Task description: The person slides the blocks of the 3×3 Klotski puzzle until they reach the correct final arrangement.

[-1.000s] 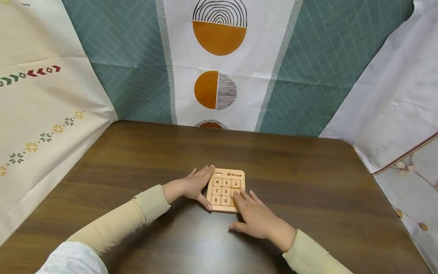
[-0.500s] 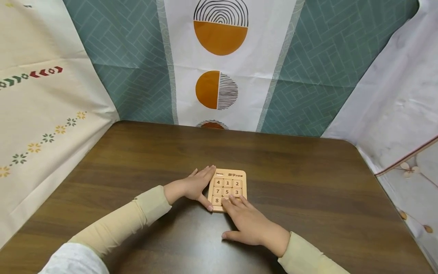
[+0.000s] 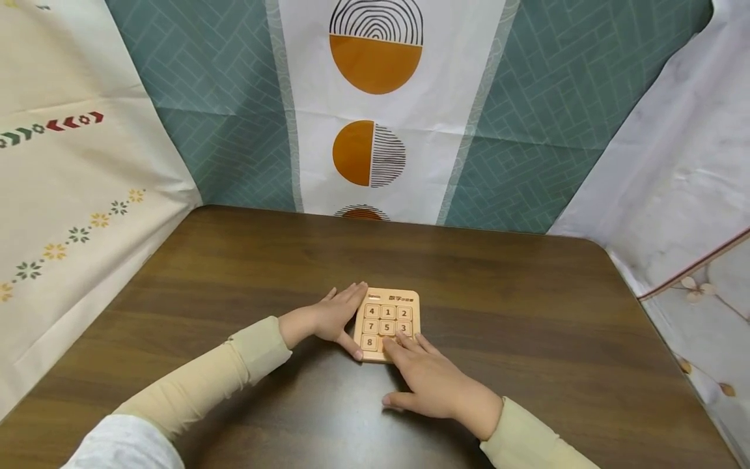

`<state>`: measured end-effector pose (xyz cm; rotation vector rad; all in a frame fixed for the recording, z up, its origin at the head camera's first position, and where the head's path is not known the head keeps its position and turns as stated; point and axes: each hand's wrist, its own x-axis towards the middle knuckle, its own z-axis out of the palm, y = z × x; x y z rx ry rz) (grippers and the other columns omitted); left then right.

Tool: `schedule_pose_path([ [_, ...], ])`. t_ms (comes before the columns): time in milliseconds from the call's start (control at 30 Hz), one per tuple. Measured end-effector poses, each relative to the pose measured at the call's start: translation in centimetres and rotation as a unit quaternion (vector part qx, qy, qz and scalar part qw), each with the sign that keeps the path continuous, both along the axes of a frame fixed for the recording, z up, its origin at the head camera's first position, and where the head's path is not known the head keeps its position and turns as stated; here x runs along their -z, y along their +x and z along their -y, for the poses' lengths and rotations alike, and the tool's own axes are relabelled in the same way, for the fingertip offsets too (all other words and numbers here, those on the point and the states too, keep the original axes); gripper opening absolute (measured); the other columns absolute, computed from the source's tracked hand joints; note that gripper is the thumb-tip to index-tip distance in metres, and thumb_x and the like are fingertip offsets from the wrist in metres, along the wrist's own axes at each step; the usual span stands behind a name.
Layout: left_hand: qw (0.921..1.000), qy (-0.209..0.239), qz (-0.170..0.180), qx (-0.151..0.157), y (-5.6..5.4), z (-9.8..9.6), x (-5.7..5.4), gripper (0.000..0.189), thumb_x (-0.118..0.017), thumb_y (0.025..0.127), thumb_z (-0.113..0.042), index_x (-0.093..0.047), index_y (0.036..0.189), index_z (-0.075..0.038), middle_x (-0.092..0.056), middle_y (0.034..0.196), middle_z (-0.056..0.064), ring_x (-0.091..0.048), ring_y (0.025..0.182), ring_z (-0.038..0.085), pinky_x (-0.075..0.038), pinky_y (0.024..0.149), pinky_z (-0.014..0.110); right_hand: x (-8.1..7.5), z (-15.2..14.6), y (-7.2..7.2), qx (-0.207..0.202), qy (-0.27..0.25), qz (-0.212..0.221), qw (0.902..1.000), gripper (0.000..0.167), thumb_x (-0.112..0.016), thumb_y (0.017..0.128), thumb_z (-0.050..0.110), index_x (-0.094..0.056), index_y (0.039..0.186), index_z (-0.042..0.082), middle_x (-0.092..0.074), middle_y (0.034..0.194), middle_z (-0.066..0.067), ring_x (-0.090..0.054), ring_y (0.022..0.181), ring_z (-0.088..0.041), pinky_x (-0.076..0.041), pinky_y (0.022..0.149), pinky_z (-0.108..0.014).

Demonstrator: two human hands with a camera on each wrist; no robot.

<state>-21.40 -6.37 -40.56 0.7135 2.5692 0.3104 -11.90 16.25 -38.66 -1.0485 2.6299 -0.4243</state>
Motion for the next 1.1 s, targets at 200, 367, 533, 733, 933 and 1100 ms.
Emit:
schedule_pose_path([
  [200,1.0000,0.005,0.001,0.005,0.2,-0.3,0.3,0.134,-0.076,0.063,-0.064,0.003,0.153,-0.005,0.003,0.161,0.009,0.002,0.148,0.024,-0.005,0.117,0.051,0.4,2.4,-0.4,-0.033,0.010,-0.013,0.9993,0.081,-0.062,0.088,0.048,-0.032,0.147,0.001,-0.036,0.151,-0.015,-0.027,0.142,-0.032,-0.018,0.115,-0.053],
  [367,1.0000,0.000,0.002,0.009,0.3,-0.5,0.1,0.133,-0.076,0.063,-0.065,0.003,0.153,-0.006,0.003,0.161,0.009,0.002,0.148,0.023,-0.005,0.118,0.050,0.6,2.2,-0.4,-0.026,0.024,-0.015,0.9993,0.081,-0.061,0.088,0.050,-0.032,0.147,0.003,-0.037,0.150,-0.014,-0.029,0.142,-0.031,-0.018,0.115,-0.052],
  [533,1.0000,-0.004,-0.007,0.002,0.0,-0.3,-0.2,0.134,-0.076,0.063,-0.065,0.003,0.153,-0.005,0.003,0.161,0.009,0.001,0.148,0.023,-0.005,0.118,0.049,0.1,1.0,-0.5,-0.010,0.018,-0.014,0.9997,0.081,-0.061,0.088,0.050,-0.033,0.147,0.002,-0.038,0.149,-0.018,-0.030,0.140,-0.034,-0.019,0.114,-0.053],
  [733,1.0000,0.001,-0.009,0.002,0.0,0.0,-0.4,0.134,-0.078,0.062,-0.063,0.002,0.153,-0.004,0.002,0.161,0.010,0.001,0.148,0.024,-0.005,0.118,0.050,-0.4,0.4,-0.7,-0.006,0.013,0.003,0.9999,0.079,-0.061,0.088,0.050,-0.036,0.145,0.000,-0.037,0.148,-0.021,-0.029,0.140,-0.036,-0.018,0.113,-0.055],
  [933,1.0000,-0.002,-0.007,-0.002,0.1,0.2,-0.2,0.134,-0.077,0.063,-0.064,0.002,0.153,-0.005,0.002,0.161,0.009,0.001,0.148,0.023,-0.005,0.118,0.049,-0.3,1.5,-2.0,-0.009,0.003,-0.002,1.0000,0.080,-0.063,0.088,0.045,-0.034,0.145,-0.003,-0.035,0.149,-0.021,-0.027,0.141,-0.036,-0.018,0.113,-0.055],
  [1100,1.0000,-0.002,-0.005,0.000,0.3,0.2,0.0,0.134,-0.076,0.063,-0.065,0.003,0.153,-0.005,0.003,0.161,0.009,0.001,0.148,0.022,-0.004,0.118,0.049,0.5,2.5,-2.9,-0.001,0.004,0.009,1.0000,0.082,-0.064,0.088,0.043,-0.030,0.147,-0.002,-0.031,0.151,-0.021,-0.022,0.143,-0.036,-0.017,0.114,-0.054],
])
